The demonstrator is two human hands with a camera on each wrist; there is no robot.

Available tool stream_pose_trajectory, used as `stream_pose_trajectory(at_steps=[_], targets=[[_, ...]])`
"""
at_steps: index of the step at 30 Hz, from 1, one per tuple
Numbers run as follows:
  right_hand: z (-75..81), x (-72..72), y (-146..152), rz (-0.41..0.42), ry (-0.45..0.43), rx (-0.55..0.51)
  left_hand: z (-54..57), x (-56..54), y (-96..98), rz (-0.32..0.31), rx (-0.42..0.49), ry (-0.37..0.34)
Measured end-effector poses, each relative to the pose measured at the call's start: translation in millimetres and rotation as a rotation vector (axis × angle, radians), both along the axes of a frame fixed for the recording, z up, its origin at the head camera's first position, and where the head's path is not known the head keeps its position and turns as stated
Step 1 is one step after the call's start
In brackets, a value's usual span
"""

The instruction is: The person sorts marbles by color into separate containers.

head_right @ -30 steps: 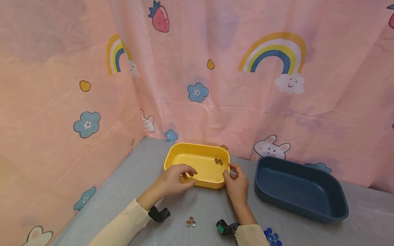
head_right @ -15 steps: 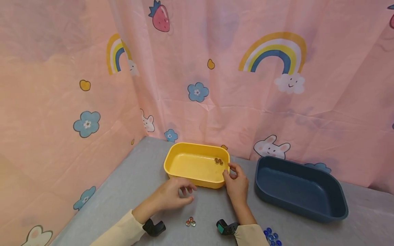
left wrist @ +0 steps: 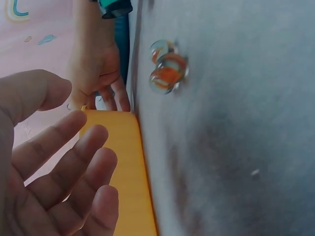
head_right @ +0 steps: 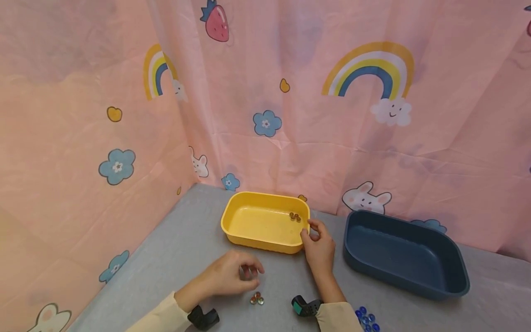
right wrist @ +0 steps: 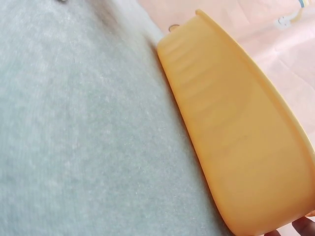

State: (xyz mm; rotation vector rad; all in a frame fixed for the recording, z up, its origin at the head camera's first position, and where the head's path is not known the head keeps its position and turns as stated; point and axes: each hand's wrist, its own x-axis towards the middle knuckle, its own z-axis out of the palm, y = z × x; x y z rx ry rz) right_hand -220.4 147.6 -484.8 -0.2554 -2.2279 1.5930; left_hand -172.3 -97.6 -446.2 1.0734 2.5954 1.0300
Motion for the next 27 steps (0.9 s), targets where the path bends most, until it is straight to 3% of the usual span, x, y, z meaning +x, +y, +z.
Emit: stream_pose_trajectory(at_steps=[8,17,27], targets=[[1.8,1.7,0,0.01,0.003,-0.028,-6.6,5.2,0.7,-0.028,0.006,-0.053],[1.7,1.6,0,0.024,0.01,-0.039,-13.1,7.5,1.4,-0.025,-0.049,-0.074],[0.0,0.9,1,0.026,0.016,-0.051,-16.1,8.1,3.1,-0.046,-0.062,-0.053]])
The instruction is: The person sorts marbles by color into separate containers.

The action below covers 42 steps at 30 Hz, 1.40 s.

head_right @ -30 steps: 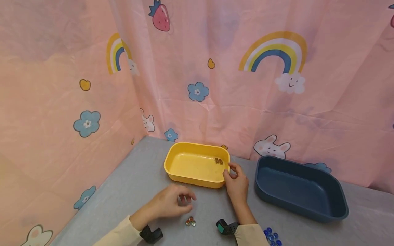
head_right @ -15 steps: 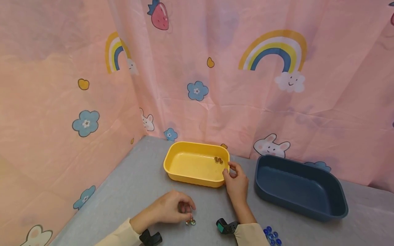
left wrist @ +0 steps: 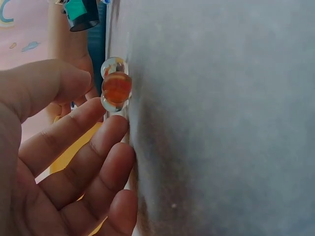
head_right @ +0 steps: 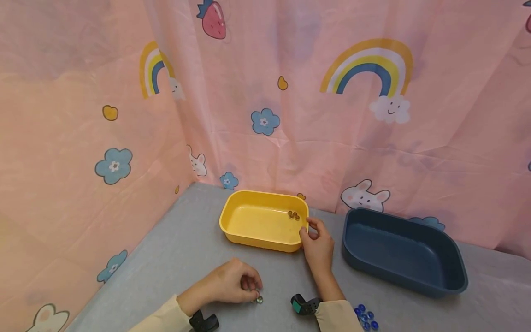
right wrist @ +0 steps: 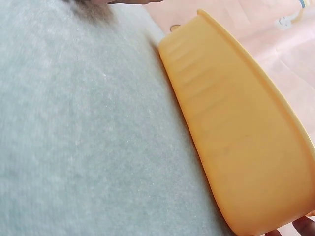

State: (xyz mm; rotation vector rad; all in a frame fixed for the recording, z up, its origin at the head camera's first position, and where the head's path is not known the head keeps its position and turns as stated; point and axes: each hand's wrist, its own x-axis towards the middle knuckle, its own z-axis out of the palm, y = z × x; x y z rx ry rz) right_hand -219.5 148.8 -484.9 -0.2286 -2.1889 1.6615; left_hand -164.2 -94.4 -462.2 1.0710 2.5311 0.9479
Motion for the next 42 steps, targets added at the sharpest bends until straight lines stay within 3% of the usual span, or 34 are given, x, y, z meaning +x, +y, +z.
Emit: stream_pose_trajectory(at_steps=[10,42], targets=[[0.8,0.1,-0.7,-0.007,-0.013,0.011,-0.5,-1.6,1.1,-0.009,-0.049,0.001],[-3.9,-2.1,-0.1,-0.032,0.0,0.043,0.7,-1.0,3.6,-0.015,-0.04,-0.004]])
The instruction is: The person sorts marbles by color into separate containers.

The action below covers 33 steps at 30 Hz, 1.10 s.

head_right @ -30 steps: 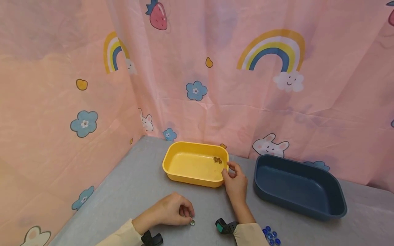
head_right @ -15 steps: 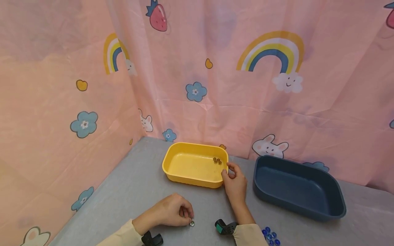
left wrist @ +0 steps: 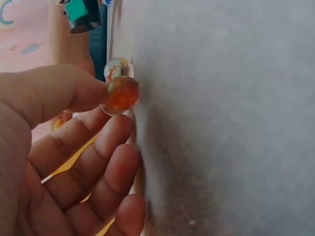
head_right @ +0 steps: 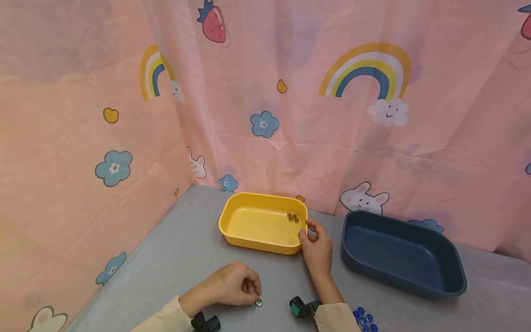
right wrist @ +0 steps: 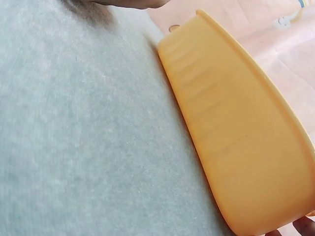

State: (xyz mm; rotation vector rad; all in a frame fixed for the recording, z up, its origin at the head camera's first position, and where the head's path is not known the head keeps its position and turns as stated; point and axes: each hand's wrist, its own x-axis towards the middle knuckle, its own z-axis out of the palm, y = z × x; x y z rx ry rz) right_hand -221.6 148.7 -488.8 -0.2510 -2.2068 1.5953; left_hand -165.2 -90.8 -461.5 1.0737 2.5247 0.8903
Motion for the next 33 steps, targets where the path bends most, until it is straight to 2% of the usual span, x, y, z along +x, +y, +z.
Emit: stream_pose_trajectory(at_steps=[6,13,19,24,29,33], targets=[[1.3,0.1,-1,0.0,-0.002,-0.002,3.7,-2.9,0.2,0.012,0.01,0.005],[1.6,0.7,-1,0.0,0.002,-0.012,10.7,-5.0,0.4,0.04,0.035,-0.03],[1.7,0.8,-2,-0.007,-0.001,-0.003,15.6,-10.3,-0.5,0.028,0.107,-0.03],[1.6,0.7,-2,-0.011,-0.001,0.005,23.4,-16.7,-0.8,0.049,0.165,-0.025],[1.7,1.0,-2,-0.004,0.008,-0.004,32.3,-22.5,-0.4,0.089,0.186,-0.031],[2.2,1.5,-2,0.001,0.004,-0.009,38.8,-27.5,1.0,0.097,0.215,-0.02]])
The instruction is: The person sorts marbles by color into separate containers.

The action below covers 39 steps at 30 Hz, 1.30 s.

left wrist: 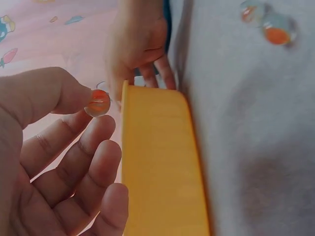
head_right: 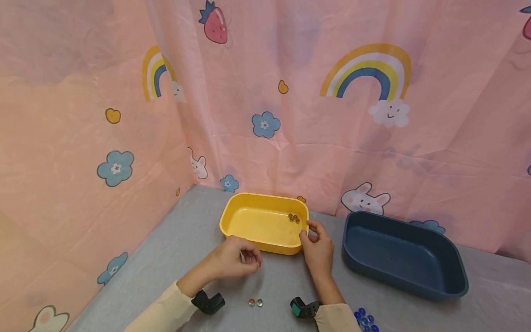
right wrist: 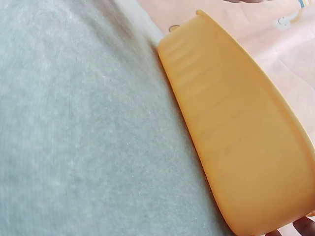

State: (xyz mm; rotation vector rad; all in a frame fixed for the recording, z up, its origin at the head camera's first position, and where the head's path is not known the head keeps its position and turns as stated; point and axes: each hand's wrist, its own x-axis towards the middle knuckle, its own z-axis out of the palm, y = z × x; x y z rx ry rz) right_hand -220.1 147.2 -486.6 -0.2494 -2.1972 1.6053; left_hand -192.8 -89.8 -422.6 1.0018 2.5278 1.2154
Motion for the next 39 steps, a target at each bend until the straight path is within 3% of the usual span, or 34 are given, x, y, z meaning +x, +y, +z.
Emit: stream_pose_trajectory(at_steps=[9,13,28,39], targets=[[1.9,0.9,0,0.001,-0.011,0.006,12.3,-11.9,3.5,0.038,-0.002,0.066],[1.8,0.6,0,0.005,-0.004,-0.005,15.5,-17.3,3.4,0.065,-0.001,0.061],[0.7,-1.1,1,0.019,-0.02,-0.017,20.2,-47.7,4.1,0.125,-0.023,0.125],[5.8,-0.2,2,0.043,-0.044,-0.043,16.9,-63.1,6.1,0.198,-0.072,0.094]])
